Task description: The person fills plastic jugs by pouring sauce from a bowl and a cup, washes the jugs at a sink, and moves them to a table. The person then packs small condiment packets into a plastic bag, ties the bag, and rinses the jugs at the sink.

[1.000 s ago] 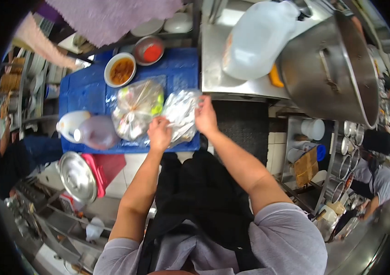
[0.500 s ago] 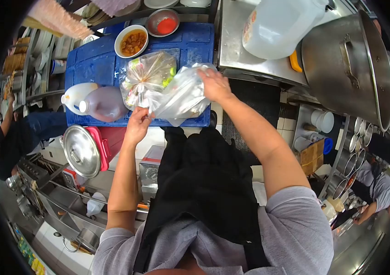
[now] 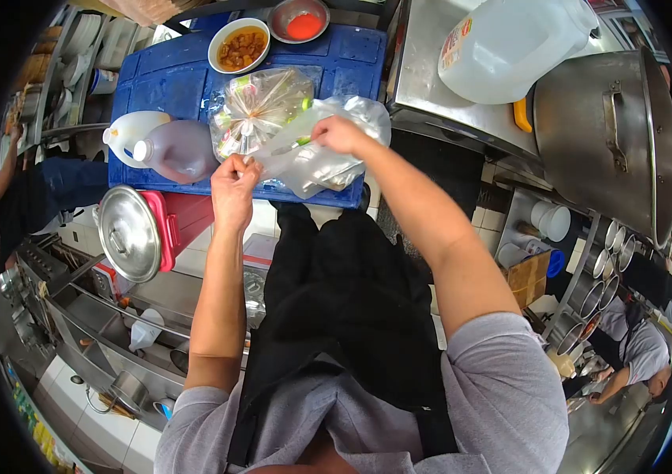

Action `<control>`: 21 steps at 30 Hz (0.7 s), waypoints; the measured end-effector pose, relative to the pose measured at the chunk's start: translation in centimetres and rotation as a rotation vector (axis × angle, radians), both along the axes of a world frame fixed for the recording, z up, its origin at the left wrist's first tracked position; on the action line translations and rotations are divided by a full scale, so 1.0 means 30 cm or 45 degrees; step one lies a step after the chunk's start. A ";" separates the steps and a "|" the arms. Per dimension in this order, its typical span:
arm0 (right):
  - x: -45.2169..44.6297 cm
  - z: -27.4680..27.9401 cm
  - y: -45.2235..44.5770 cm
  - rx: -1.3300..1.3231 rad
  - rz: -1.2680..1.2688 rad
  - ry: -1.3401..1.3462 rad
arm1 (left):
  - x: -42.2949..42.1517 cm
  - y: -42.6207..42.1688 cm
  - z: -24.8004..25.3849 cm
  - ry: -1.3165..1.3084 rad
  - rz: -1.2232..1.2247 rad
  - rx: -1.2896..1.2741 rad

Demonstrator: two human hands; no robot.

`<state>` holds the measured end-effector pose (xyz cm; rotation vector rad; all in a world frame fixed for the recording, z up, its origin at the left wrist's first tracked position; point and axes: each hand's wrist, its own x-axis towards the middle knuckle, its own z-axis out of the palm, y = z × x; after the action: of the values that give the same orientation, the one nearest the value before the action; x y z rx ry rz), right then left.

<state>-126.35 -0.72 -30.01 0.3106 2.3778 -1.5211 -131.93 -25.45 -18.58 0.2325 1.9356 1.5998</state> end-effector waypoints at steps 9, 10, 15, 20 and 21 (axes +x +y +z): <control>0.007 0.145 0.203 0.154 -0.102 0.096 | 0.014 0.022 0.092 -0.040 -0.284 0.074; 0.015 0.157 0.204 0.194 -0.161 0.147 | 0.008 0.019 0.080 -0.042 -0.280 0.079; 0.023 0.179 0.198 0.274 -0.218 -0.002 | 0.015 0.022 0.087 -0.055 -0.345 0.095; 0.068 0.121 0.139 0.363 -0.050 -0.317 | 0.021 0.014 0.069 -0.293 -0.680 -0.470; 0.099 0.108 0.113 0.472 -0.066 -0.162 | 0.025 0.011 0.067 0.027 -0.750 -0.512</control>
<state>-123.40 2.66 -26.78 0.5361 2.5537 -1.0364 -131.17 -25.12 -16.57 0.5865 1.9161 0.8177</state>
